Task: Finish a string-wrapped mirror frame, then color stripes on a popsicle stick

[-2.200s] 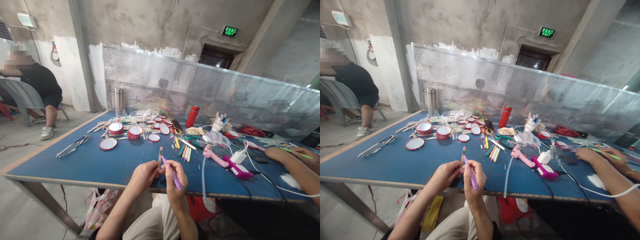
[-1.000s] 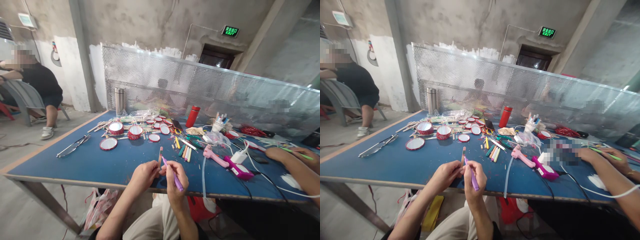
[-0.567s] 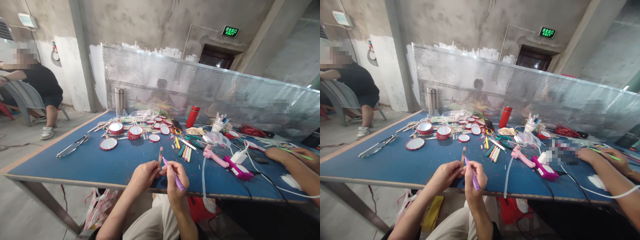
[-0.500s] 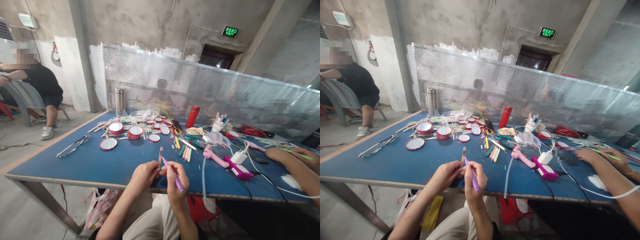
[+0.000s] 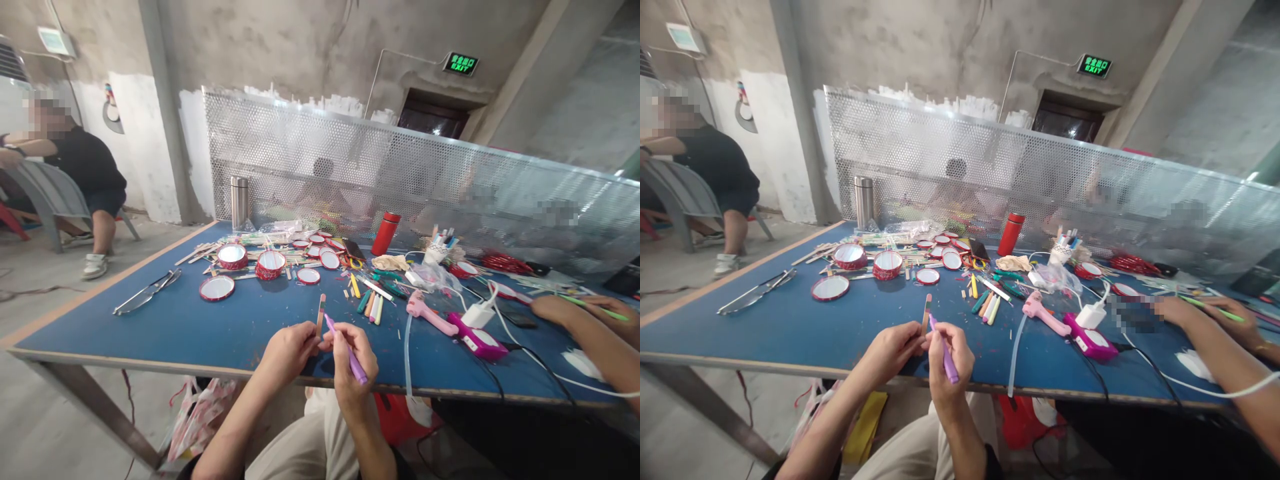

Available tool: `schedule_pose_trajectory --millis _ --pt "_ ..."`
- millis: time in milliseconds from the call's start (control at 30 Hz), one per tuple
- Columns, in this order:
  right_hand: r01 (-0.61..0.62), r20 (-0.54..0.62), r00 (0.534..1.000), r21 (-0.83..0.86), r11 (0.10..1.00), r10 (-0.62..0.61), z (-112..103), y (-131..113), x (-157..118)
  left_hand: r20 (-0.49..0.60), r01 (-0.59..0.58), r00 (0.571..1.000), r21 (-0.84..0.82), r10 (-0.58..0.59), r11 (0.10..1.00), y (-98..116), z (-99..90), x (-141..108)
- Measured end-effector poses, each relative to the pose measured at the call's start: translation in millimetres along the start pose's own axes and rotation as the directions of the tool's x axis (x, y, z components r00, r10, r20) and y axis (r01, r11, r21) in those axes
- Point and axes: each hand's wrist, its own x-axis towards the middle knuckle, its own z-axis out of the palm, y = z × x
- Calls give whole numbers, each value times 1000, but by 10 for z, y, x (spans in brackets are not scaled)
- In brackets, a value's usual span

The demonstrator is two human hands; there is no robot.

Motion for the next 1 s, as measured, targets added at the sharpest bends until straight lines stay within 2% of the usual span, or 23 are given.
schedule_pose_trajectory --millis 200,400,667,833,1000 --pt "-16 73 997 38 999 13 3 24 -2 -5 -8 1000 11 8 1000 -7 5 -5" --pt "1 20 1000 8 1000 -1 2 -11 9 -11 -13 1000 18 13 1000 -6 2 -15" --pt "-17 73 997 51 999 13 5 9 -2 -10 -12 1000 28 12 1000 -4 3 -11" --pt "-11 10 1000 3 1000 11 2 -7 -3 -9 -14 1000 33 14 999 2 1 -18" --pt "-19 59 998 38 999 16 4 10 -3 -15 -11 1000 53 11 999 -3 6 -10"
